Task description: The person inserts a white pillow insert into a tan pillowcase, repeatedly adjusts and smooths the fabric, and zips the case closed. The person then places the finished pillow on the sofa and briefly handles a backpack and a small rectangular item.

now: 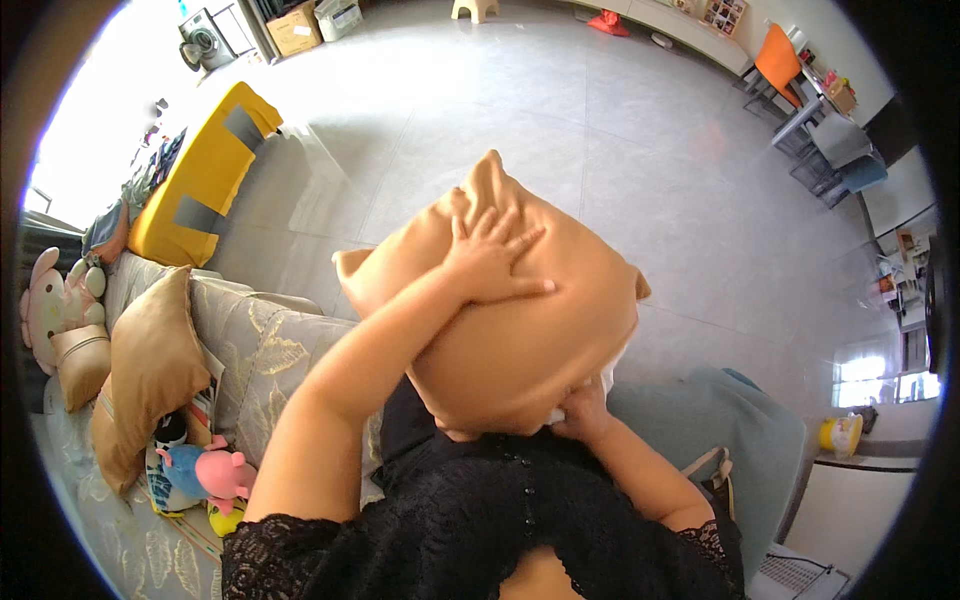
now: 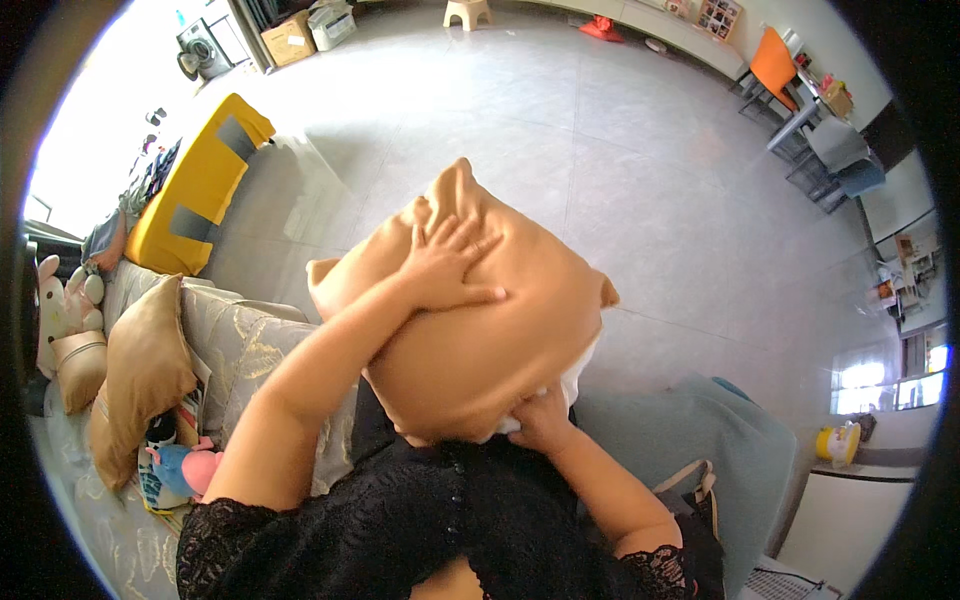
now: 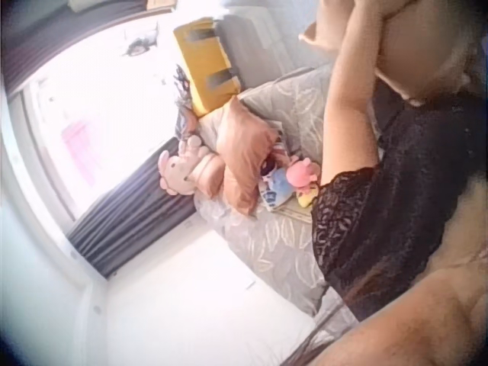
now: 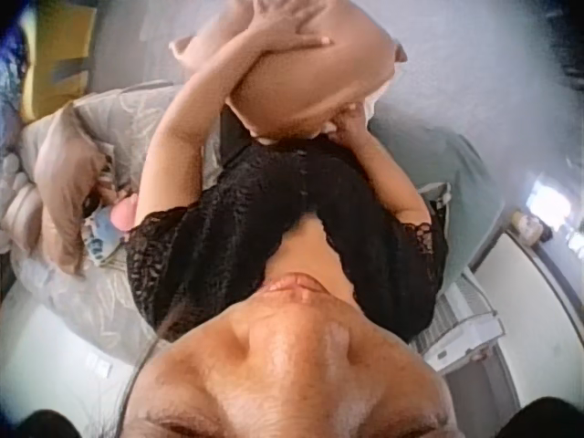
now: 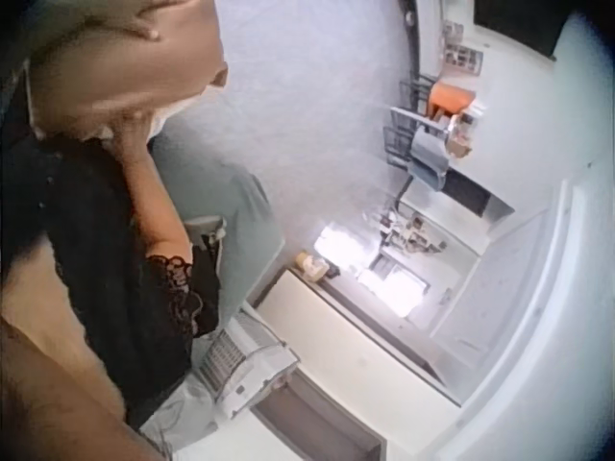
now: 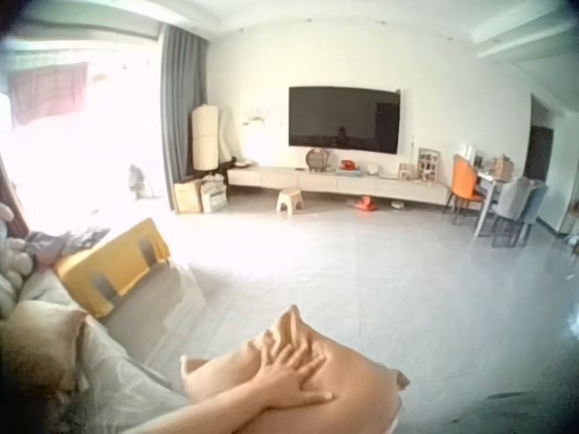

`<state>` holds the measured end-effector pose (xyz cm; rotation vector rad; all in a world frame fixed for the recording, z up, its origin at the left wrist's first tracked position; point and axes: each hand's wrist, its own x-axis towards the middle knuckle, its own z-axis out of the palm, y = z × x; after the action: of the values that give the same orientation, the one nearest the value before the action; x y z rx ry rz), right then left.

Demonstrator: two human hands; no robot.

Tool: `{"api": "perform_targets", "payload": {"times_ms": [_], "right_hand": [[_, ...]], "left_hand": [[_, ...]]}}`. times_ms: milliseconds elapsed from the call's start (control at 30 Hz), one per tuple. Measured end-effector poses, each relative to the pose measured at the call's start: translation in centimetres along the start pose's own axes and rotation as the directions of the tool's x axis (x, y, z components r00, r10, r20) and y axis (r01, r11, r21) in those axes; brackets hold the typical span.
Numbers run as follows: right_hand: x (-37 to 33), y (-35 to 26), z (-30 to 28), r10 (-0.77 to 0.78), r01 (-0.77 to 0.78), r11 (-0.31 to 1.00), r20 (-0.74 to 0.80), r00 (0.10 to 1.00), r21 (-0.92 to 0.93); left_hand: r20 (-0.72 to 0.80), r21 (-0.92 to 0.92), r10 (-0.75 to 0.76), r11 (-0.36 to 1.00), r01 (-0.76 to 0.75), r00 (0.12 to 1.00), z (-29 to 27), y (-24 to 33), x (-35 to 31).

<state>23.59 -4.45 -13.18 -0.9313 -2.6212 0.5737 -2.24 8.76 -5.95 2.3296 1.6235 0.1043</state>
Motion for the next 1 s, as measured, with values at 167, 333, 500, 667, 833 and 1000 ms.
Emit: {"api": "perform_targets", "payload": {"times_ms": [167, 333, 500, 667, 833, 1000], "right_hand": [[1.9, -1.5, -3.4, -0.095, 0.095, 0.989, 0.005, 0.995, -0.111], [3.3, -3.2, -3.0, -0.015, 0.022, 0.997, -0.083, 0.996, 0.078], [3.0, -3.5, -6.4, -0.060, 0.105, 0.980, -0.255, 0.965, 0.166], [-0.7, 1.8, -4.2, 0.625, -0.247, 0.685, -0.379, 0.683, 0.685], [2.5, -0.8, -2.7, 0.700, -0.364, 0.520, -0.142, 0.700, 0.773], [5.4, -1.9, -2.2, 0.594, -0.219, 0.670, -0.335, 0.731, 0.710]], "left_hand": [[-0.036, -0.069, 0.097, 0.993, -0.099, 0.995, -5.9, 1.3, -2.5], [-0.226, 0.022, 0.201, 0.979, -0.201, 0.953, -4.4, 8.0, -8.1], [-0.258, 0.007, 0.230, 0.972, -0.236, 0.938, -5.3, 9.1, -9.8], [-0.145, 0.172, 0.202, 0.969, -0.177, 0.969, -3.2, 10.3, -9.1], [-0.223, 0.154, 0.131, 0.983, -0.097, 0.966, -2.4, 11.5, -5.4], [-0.244, -0.204, 0.070, 0.971, -0.122, 0.967, -4.4, 10.9, -2.0]]}}
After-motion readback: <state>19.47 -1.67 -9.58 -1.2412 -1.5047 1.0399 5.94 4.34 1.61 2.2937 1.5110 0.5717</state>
